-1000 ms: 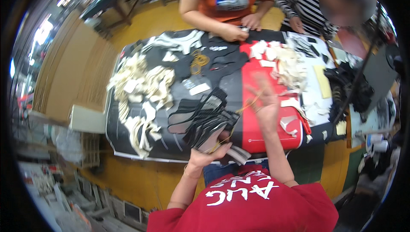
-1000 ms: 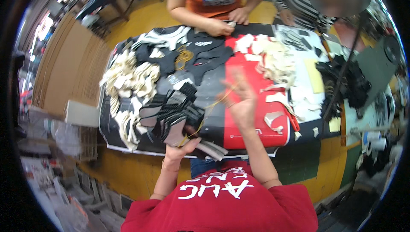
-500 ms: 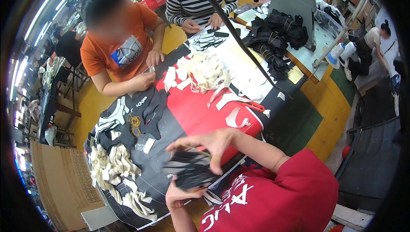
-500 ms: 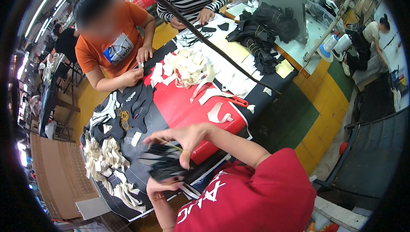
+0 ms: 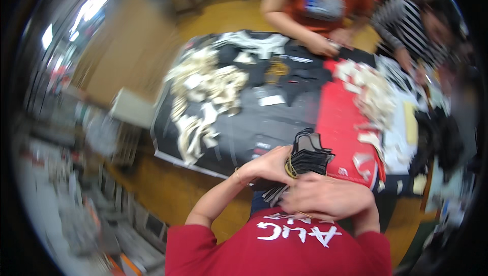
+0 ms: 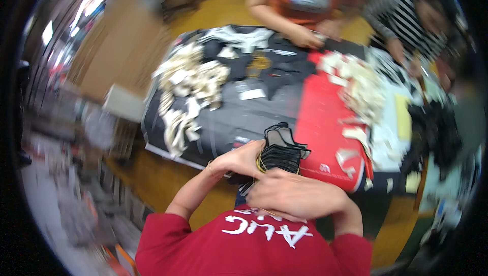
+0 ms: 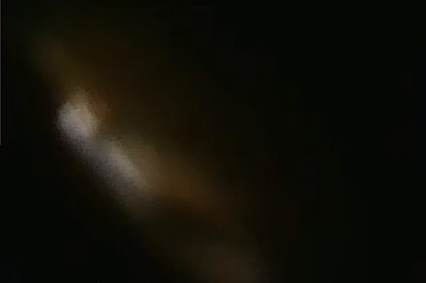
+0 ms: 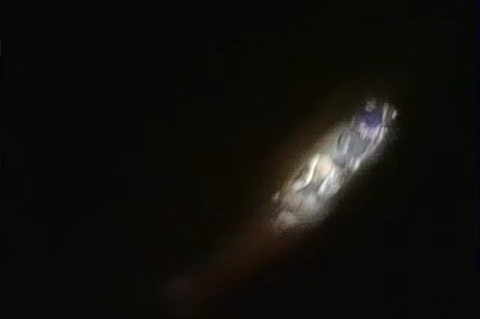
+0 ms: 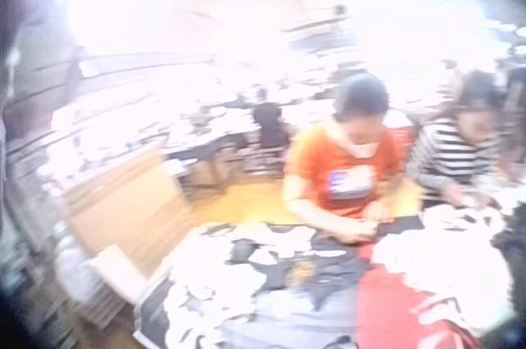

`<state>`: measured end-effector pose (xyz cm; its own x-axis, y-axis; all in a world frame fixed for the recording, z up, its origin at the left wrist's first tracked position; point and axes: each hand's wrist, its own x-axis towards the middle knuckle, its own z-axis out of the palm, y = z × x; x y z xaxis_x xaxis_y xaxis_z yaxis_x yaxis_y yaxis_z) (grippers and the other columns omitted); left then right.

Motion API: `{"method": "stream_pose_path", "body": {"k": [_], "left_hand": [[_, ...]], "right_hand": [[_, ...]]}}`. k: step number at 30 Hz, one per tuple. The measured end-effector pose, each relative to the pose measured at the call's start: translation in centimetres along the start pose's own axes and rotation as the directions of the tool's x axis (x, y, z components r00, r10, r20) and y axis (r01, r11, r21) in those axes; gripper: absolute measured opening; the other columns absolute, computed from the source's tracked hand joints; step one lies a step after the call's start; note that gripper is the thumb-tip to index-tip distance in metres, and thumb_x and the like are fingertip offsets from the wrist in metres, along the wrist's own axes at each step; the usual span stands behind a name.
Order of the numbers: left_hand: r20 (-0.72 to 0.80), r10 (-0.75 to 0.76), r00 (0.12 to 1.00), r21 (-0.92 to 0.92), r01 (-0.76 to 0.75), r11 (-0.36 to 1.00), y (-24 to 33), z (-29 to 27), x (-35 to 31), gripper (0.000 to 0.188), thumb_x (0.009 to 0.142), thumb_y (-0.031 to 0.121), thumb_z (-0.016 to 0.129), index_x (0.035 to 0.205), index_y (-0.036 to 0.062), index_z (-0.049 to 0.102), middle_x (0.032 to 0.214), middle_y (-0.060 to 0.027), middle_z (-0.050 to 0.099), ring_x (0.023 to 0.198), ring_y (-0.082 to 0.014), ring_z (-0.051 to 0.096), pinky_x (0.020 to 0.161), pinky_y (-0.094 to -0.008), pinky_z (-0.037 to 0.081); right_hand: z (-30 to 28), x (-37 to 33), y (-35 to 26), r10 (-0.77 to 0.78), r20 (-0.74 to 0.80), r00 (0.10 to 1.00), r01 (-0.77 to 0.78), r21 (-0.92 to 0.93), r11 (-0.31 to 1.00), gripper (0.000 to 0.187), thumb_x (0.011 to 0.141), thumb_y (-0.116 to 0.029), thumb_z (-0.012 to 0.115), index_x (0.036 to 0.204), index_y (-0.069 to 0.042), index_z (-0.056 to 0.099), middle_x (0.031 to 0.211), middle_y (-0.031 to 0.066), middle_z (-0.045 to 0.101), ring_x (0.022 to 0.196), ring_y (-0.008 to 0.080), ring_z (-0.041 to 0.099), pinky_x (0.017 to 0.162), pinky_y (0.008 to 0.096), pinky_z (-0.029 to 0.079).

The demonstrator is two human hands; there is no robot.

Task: The person sorts and stacks black gloves on a work table in a factory setting. They repeatedly pick up gloves, align them, and place them into neat piles while coworkers handle other materials nearby.

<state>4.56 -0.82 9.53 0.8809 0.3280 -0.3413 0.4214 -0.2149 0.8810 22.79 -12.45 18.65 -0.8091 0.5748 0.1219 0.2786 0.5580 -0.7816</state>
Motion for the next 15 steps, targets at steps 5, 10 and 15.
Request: {"method": "stream_pose_path", "body": {"k": [5, 10, 15], "left_hand": [[-0.133, 0.080, 0.988, -0.333, -0.120, 0.935, -0.2, -3.3, -5.8, 0.057, 0.061, 0.015, 0.083, 0.110, -0.0027, 0.061, 0.099, -0.0083, 0.070, 0.091, -0.0112, 0.060, 0.086, -0.0276, 0.050], [-0.127, 0.100, 0.987, -0.550, -0.154, 0.821, -0.8, -3.5, -7.5, 0.072, 0.064, 0.011, 0.088, 0.127, -0.0021, 0.056, 0.118, -0.0071, 0.064, 0.107, -0.0116, 0.056, 0.096, -0.0283, 0.045], [-0.294, 0.009, 0.956, -0.646, -0.205, 0.735, -1.3, -3.0, -7.0, 0.075, 0.069, 0.008, 0.086, 0.135, -0.0009, 0.050, 0.124, -0.0068, 0.061, 0.112, -0.0132, 0.055, 0.098, -0.0294, 0.045]], "right_hand": [[-0.1, -2.4, 0.8, 0.657, -0.055, 0.752, -0.599, 0.359, 0.716, 0.013, 0.094, -0.013, 0.061, 0.101, -0.004, 0.068, 0.082, 0.0097, 0.070, 0.067, 0.0221, 0.068, 0.060, 0.0343, 0.051], [1.0, -1.0, 2.3, 0.395, -0.399, 0.827, -0.363, 0.157, 0.918, 0.012, 0.084, -0.013, 0.074, 0.088, -0.002, 0.071, 0.074, 0.0099, 0.066, 0.066, 0.0223, 0.064, 0.060, 0.0318, 0.049], [1.2, 1.7, 1.7, 0.107, -0.526, 0.844, -0.094, 0.052, 0.994, 0.018, 0.076, -0.018, 0.082, 0.085, -0.007, 0.071, 0.078, 0.0063, 0.065, 0.074, 0.0253, 0.063, 0.067, 0.0347, 0.049]]}}
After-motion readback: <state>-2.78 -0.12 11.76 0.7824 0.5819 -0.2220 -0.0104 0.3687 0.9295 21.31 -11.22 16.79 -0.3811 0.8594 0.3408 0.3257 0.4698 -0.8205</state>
